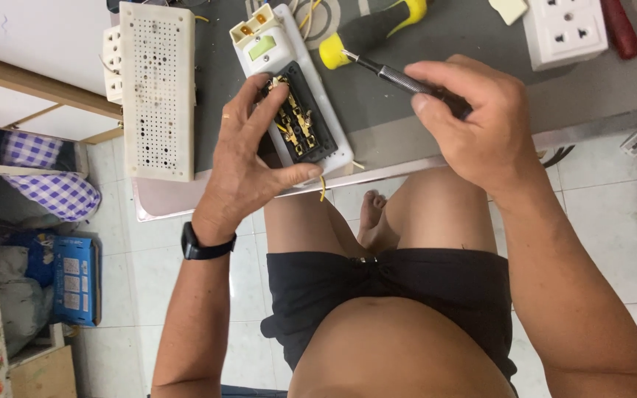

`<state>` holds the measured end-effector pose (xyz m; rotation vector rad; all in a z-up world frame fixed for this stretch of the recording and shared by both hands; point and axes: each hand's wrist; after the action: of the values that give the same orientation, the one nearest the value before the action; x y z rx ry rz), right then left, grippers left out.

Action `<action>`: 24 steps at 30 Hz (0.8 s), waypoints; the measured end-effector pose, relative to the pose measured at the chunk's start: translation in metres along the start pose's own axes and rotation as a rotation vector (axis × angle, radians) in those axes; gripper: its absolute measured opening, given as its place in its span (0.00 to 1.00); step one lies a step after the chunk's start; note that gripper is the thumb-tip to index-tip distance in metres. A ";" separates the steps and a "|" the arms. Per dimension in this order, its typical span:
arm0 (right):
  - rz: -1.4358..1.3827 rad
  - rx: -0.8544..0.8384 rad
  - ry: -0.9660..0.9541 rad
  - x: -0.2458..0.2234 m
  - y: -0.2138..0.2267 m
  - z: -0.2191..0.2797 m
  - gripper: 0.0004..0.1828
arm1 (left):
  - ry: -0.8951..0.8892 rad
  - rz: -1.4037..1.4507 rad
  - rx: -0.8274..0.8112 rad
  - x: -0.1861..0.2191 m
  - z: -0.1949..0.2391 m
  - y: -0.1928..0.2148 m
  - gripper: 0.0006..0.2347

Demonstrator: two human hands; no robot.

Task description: The person assembles an electrical component by inserting a black module with gold contacts into a white plastic housing. They then use a screwdriver to tighten screws on the module and the housing to secure the assembly.

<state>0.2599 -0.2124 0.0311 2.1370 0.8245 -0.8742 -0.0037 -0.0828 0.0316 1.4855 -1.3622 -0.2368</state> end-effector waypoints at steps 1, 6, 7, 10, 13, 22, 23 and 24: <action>-0.015 -0.003 -0.016 0.000 0.000 0.000 0.12 | 0.011 0.000 0.028 -0.001 0.001 -0.002 0.38; -0.002 0.009 -0.100 0.006 -0.007 0.001 0.13 | 0.163 0.073 0.072 0.001 0.000 -0.001 0.38; -0.014 0.007 -0.134 0.005 -0.008 0.000 0.13 | 0.162 0.065 0.080 0.000 0.000 -0.001 0.38; -0.076 0.001 -0.234 0.007 -0.010 -0.002 0.12 | 0.164 0.093 0.096 -0.004 -0.001 0.001 0.37; -0.101 0.001 -0.308 0.008 -0.011 -0.002 0.13 | 0.155 0.124 0.077 -0.010 -0.001 0.005 0.37; -0.153 -0.003 -0.261 0.013 -0.009 -0.002 0.11 | 0.090 0.011 0.009 -0.016 -0.006 0.011 0.39; -0.152 -0.012 -0.258 0.012 -0.009 -0.002 0.11 | 0.089 0.010 0.009 -0.016 -0.006 0.011 0.39; -0.154 -0.010 -0.259 0.012 -0.008 -0.002 0.11 | 0.088 0.009 0.007 -0.016 -0.005 0.010 0.39</action>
<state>0.2612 -0.2030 0.0200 1.9186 0.8628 -1.1944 -0.0117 -0.0654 0.0342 1.4783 -1.2998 -0.1589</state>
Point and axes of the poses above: each hand's wrist, its own z-axis away from the middle knuckle, its own y-axis out of the back of the hand, x = y × z, and after that the axes turned 8 degrees about x, right-handed
